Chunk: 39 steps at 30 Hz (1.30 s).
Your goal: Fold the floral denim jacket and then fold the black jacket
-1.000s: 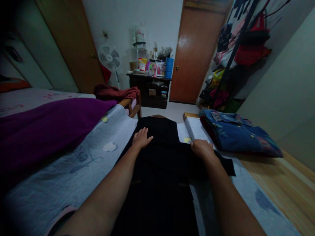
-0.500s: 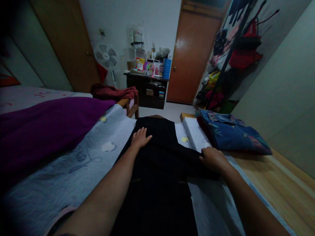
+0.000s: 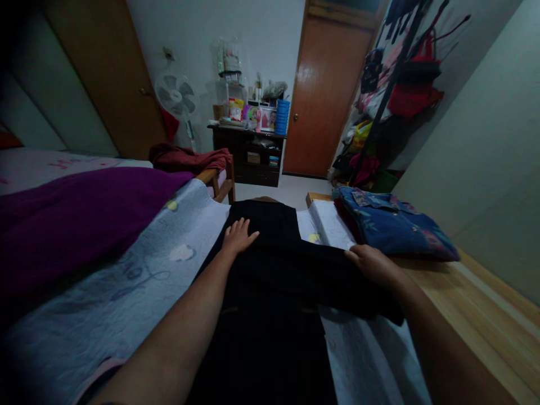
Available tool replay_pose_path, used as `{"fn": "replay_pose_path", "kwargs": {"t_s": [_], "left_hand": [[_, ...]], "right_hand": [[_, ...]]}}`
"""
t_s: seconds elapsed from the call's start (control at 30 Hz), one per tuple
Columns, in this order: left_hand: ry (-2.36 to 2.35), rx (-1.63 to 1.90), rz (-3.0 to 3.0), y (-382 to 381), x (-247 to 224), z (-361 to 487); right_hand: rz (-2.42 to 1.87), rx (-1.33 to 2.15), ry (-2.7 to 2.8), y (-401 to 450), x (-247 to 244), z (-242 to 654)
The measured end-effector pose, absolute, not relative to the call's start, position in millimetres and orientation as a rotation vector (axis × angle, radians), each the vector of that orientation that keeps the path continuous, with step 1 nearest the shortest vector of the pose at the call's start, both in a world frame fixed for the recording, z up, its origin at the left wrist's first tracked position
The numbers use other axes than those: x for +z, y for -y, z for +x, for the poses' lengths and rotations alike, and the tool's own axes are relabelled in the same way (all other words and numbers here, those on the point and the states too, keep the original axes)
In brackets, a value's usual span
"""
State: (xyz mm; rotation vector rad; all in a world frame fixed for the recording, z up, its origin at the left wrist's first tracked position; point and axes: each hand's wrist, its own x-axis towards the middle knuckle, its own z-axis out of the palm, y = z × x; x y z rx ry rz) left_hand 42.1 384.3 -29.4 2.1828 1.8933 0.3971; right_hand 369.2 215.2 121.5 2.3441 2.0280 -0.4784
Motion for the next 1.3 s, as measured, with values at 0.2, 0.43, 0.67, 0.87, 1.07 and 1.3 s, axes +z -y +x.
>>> {"fn": "replay_pose_path", "kwargs": {"t_s": [0.2,0.43,0.67,0.87,1.07,1.3], "left_hand": [[-1.888,0.348,2.196,-385,-30,44],[-1.811,0.670,2.082,-380,-15,43],[-1.570,0.620,1.813,-393,-1,35],[-1.395,0.556,1.521,-396,12,22],[-1.385,0.592,1.475,-390,14,30],[-1.359,0.704,1.525,-388,13,29]], "right_hand": [[2.398,-0.890,-2.050,-191,138,361],[2.088,-1.515,-2.121,-163,161,314],[1.578,-1.789,-2.306,-152,144,244],[1.524,-1.315,-2.405,-143,112,189],[1.428,-1.331,-2.486,-141,101,156],[2.337,-0.593,-2.526,-180,73,219]]}}
